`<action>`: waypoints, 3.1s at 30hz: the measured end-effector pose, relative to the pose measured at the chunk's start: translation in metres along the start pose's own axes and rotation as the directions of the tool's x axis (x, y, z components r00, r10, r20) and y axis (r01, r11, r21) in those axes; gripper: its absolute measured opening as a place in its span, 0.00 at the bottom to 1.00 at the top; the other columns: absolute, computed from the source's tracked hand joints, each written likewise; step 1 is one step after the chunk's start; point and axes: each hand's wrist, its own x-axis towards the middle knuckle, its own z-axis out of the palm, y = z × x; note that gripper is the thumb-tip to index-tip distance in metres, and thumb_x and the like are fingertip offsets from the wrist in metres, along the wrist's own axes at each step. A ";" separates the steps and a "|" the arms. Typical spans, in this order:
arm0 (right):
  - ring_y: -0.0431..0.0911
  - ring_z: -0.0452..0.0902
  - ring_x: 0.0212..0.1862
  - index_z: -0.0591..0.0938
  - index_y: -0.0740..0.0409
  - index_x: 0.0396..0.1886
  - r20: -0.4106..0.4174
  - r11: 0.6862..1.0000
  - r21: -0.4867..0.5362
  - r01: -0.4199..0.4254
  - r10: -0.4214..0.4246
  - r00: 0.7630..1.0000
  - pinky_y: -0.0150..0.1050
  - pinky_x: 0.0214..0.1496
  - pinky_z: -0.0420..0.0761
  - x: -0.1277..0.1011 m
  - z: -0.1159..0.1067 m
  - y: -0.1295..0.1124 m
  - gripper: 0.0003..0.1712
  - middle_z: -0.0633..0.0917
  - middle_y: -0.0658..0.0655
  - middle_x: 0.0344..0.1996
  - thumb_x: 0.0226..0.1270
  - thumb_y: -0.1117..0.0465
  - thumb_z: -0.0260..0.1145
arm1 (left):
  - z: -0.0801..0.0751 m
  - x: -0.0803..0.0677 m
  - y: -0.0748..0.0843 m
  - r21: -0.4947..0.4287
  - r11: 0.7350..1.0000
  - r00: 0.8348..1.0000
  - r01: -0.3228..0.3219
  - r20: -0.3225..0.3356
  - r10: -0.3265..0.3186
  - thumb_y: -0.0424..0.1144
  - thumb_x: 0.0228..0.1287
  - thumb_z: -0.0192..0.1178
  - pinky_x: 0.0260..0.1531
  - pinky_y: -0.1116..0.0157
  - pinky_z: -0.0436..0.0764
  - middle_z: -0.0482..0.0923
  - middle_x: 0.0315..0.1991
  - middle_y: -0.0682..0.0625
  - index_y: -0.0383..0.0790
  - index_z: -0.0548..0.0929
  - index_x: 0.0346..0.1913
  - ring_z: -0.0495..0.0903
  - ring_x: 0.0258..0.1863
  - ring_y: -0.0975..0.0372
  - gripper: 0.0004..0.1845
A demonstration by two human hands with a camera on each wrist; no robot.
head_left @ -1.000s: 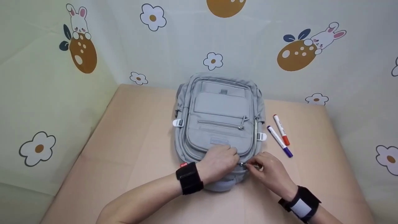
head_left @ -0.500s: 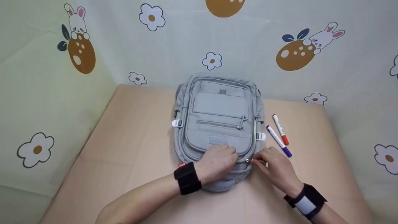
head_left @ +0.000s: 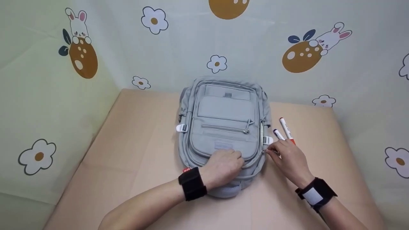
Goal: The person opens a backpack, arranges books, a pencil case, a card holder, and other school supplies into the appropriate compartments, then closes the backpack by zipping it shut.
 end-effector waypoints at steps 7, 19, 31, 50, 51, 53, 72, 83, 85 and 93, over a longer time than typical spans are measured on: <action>0.39 0.76 0.35 0.85 0.51 0.35 -0.009 1.000 -0.007 0.000 0.000 1.000 0.39 0.33 0.77 -0.001 -0.002 0.000 0.12 0.84 0.46 0.32 0.57 0.67 0.80 | -0.003 0.006 0.001 -0.041 0.999 0.996 0.022 0.083 -0.019 0.46 0.67 0.64 0.23 0.66 0.76 0.76 0.30 0.55 0.47 0.84 0.34 0.74 0.26 0.63 0.07; 0.41 0.75 0.34 0.85 0.55 0.34 -0.011 0.999 -0.034 -0.017 0.017 1.000 0.40 0.33 0.76 0.001 -0.004 -0.006 0.09 0.84 0.49 0.31 0.59 0.65 0.79 | -0.016 0.052 0.016 -0.027 0.997 0.975 0.069 0.212 -0.062 0.46 0.74 0.56 0.23 0.65 0.78 0.80 0.35 0.52 0.45 0.87 0.44 0.76 0.32 0.60 0.12; 0.43 0.75 0.36 0.85 0.56 0.36 -0.006 0.999 -0.012 -0.036 0.036 0.999 0.41 0.36 0.76 0.005 -0.008 -0.011 0.08 0.85 0.50 0.33 0.61 0.66 0.78 | -0.003 0.086 0.021 0.077 0.986 0.962 0.150 0.218 -0.164 0.47 0.72 0.59 0.19 0.63 0.79 0.81 0.33 0.53 0.48 0.86 0.40 0.79 0.29 0.61 0.09; 0.46 0.74 0.34 0.85 0.56 0.35 -0.026 0.998 -0.042 -0.041 0.039 0.999 0.41 0.33 0.73 0.027 0.002 0.014 0.07 0.84 0.50 0.31 0.62 0.64 0.77 | 0.002 0.084 0.016 -0.002 0.988 0.954 0.156 0.259 -0.150 0.39 0.69 0.59 0.15 0.62 0.77 0.80 0.28 0.55 0.49 0.83 0.33 0.79 0.24 0.60 0.06; 0.46 0.74 0.34 0.85 0.55 0.35 -0.028 0.998 -0.042 -0.042 0.041 0.999 0.41 0.33 0.73 0.029 0.002 0.016 0.07 0.84 0.50 0.31 0.62 0.63 0.77 | 0.002 0.083 0.016 -0.003 0.988 0.955 0.152 0.257 -0.146 0.38 0.69 0.59 0.15 0.62 0.77 0.80 0.28 0.55 0.49 0.82 0.33 0.79 0.24 0.61 0.05; 0.47 0.73 0.33 0.85 0.56 0.35 -0.034 0.998 -0.040 -0.042 0.040 0.999 0.41 0.33 0.72 0.033 0.004 0.019 0.06 0.84 0.51 0.31 0.63 0.64 0.76 | 0.003 0.083 0.016 0.000 0.990 0.957 0.144 0.253 -0.139 0.38 0.69 0.59 0.15 0.62 0.77 0.80 0.28 0.55 0.49 0.82 0.33 0.79 0.24 0.60 0.05; 0.51 0.73 0.33 0.86 0.59 0.36 -0.039 0.993 -0.035 -0.114 0.112 0.993 0.44 0.34 0.71 0.068 0.014 0.042 0.04 0.83 0.55 0.30 0.65 0.64 0.74 | 0.005 0.082 0.016 -0.031 0.985 0.949 0.170 0.275 -0.155 0.36 0.69 0.57 0.17 0.60 0.80 0.81 0.29 0.54 0.48 0.82 0.32 0.80 0.25 0.60 0.07; 0.53 0.74 0.35 0.86 0.60 0.36 -0.032 0.981 -0.043 -0.188 0.187 0.982 0.48 0.36 0.73 0.084 0.021 0.050 0.05 0.84 0.58 0.33 0.67 0.62 0.73 | 0.004 0.080 0.015 -0.026 0.990 0.961 0.141 0.243 -0.130 0.36 0.69 0.58 0.17 0.60 0.79 0.81 0.28 0.54 0.47 0.82 0.32 0.80 0.25 0.59 0.07; 0.54 0.74 0.36 0.86 0.61 0.37 -0.033 0.980 -0.048 -0.195 0.194 0.981 0.48 0.36 0.73 0.086 0.022 0.051 0.06 0.84 0.58 0.33 0.68 0.62 0.72 | 0.004 0.080 0.015 -0.032 0.990 0.962 0.139 0.242 -0.128 0.37 0.69 0.58 0.17 0.60 0.79 0.81 0.28 0.54 0.48 0.82 0.32 0.81 0.25 0.59 0.07; 0.54 0.75 0.36 0.86 0.61 0.38 -0.024 0.978 -0.045 -0.205 0.204 0.979 0.49 0.37 0.74 0.088 0.022 0.052 0.06 0.84 0.58 0.33 0.69 0.62 0.71 | 0.006 0.080 0.015 -0.055 0.987 0.957 0.154 0.255 -0.135 0.36 0.69 0.58 0.17 0.59 0.79 0.81 0.29 0.54 0.47 0.82 0.32 0.80 0.25 0.59 0.07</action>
